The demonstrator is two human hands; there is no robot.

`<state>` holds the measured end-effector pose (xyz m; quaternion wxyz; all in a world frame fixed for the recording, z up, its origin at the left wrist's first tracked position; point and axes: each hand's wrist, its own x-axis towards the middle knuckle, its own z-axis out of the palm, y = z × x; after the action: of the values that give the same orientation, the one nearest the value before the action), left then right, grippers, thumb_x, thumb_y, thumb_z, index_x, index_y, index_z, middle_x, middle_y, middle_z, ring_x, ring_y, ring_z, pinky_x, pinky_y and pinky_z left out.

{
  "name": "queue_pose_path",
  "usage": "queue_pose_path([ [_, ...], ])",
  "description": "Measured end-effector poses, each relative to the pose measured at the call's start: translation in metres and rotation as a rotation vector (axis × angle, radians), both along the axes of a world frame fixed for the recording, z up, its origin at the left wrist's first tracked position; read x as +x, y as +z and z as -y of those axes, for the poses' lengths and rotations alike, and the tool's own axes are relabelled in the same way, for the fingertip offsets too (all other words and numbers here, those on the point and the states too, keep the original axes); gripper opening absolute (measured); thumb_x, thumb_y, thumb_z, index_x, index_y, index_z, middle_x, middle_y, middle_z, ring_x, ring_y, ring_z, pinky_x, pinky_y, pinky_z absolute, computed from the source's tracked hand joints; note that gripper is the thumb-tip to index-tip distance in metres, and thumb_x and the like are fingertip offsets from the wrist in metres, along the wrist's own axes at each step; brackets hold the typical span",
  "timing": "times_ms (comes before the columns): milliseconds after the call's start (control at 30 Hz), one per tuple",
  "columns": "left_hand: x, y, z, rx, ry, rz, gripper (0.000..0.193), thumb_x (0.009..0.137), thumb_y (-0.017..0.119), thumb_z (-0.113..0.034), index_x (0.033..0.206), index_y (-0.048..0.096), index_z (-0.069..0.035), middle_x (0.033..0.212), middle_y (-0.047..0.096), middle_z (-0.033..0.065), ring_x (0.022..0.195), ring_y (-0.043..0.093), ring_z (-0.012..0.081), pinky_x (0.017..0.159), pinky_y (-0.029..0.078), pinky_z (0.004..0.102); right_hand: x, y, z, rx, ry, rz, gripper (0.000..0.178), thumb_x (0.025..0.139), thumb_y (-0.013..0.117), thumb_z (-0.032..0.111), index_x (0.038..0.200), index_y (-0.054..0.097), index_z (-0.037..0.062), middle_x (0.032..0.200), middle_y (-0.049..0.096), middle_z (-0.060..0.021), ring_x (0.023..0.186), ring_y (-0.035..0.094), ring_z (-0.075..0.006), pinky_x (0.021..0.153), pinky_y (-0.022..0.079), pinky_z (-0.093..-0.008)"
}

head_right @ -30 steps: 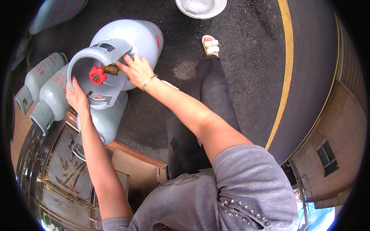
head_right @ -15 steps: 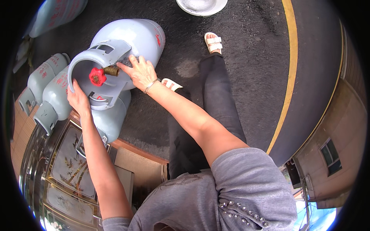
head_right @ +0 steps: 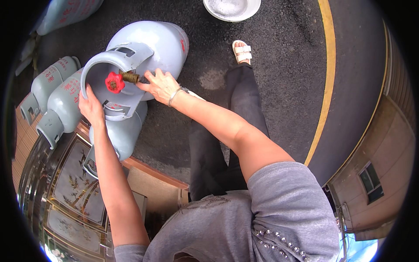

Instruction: The person cleans gas cylinders using a scouring pad and soapy water from a bucket, scrubbing the exterior and rinsing them.

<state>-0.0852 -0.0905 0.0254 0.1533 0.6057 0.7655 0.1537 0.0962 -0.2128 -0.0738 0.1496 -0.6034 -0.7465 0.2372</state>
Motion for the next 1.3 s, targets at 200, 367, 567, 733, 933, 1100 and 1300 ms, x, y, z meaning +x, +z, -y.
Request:
queue_pose_path([
  [200,0.0,-0.003,-0.002,0.009,-0.037,-0.011,0.039,0.095,0.054,-0.037,0.103,0.065,0.0,0.085,0.067,0.0182,0.077,0.062,0.0309,0.076,0.047,0.0397,-0.003,0.001,-0.018,-0.034,-0.416,-0.067,0.054,0.076,0.058,0.004,0.121,0.061,0.0331,0.107,0.05,-0.0092,0.09,0.055,-0.0262,0.065,0.054,-0.0357],
  [367,-0.005,-0.004,0.002,0.028,-0.045,-0.013,0.039,0.095,0.055,-0.037,0.103,0.065,-0.001,0.085,0.067,0.0186,0.079,0.064,0.0312,0.077,0.048,0.0398,-0.002,0.002,-0.011,-0.015,-0.313,-0.086,0.052,0.075,0.058,0.004,0.12,0.061,0.0294,0.108,0.051,-0.0091,0.091,0.056,-0.0263,0.067,0.054,-0.036],
  [567,-0.003,-0.001,0.001,-0.008,-0.017,-0.006,0.038,0.095,0.055,-0.037,0.104,0.066,-0.002,0.086,0.068,0.0187,0.081,0.065,0.033,0.077,0.048,0.0407,0.045,-0.015,-0.012,0.055,-0.344,-0.03,0.056,0.076,0.061,0.005,0.125,0.059,0.0326,0.107,0.057,-0.0056,0.087,0.061,-0.0231,0.065,0.055,-0.0335],
  [733,-0.003,-0.003,-0.001,0.021,-0.026,-0.019,0.037,0.095,0.055,-0.036,0.105,0.066,-0.002,0.086,0.068,0.0183,0.081,0.065,0.0329,0.077,0.048,0.0409,0.06,-0.037,-0.014,0.264,-0.307,-0.118,0.049,0.075,0.064,0.009,0.116,0.065,0.0352,0.103,0.06,-0.0009,0.082,0.061,-0.0202,0.063,0.056,-0.0315],
  [933,-0.001,-0.002,0.0,0.005,-0.009,-0.015,0.037,0.094,0.055,-0.035,0.104,0.066,-0.002,0.086,0.068,0.0187,0.081,0.065,0.0326,0.077,0.048,0.041,0.062,-0.043,-0.012,0.264,-0.37,-0.084,0.048,0.074,0.065,0.009,0.112,0.067,0.0375,0.1,0.061,0.0014,0.08,0.06,-0.0181,0.062,0.055,-0.0298],
  [1100,-0.001,-0.001,-0.001,0.02,-0.02,-0.017,0.037,0.094,0.056,-0.036,0.104,0.066,-0.002,0.087,0.067,0.0186,0.083,0.065,0.032,0.078,0.048,0.0409,0.061,-0.044,-0.018,0.252,-0.439,-0.09,0.049,0.073,0.066,0.007,0.112,0.067,0.0376,0.101,0.06,0.0003,0.081,0.062,-0.0195,0.062,0.055,-0.0307],
  [1300,-0.002,-0.003,-0.001,0.017,-0.01,-0.04,0.037,0.093,0.056,-0.038,0.104,0.066,-0.003,0.086,0.068,0.0178,0.082,0.065,0.0323,0.079,0.048,0.0411,0.071,-0.046,-0.03,0.083,-0.625,-0.122,0.049,0.071,0.065,0.005,0.114,0.067,0.0292,0.107,0.057,-0.0049,0.092,0.062,-0.0252,0.07,0.056,-0.0375],
])
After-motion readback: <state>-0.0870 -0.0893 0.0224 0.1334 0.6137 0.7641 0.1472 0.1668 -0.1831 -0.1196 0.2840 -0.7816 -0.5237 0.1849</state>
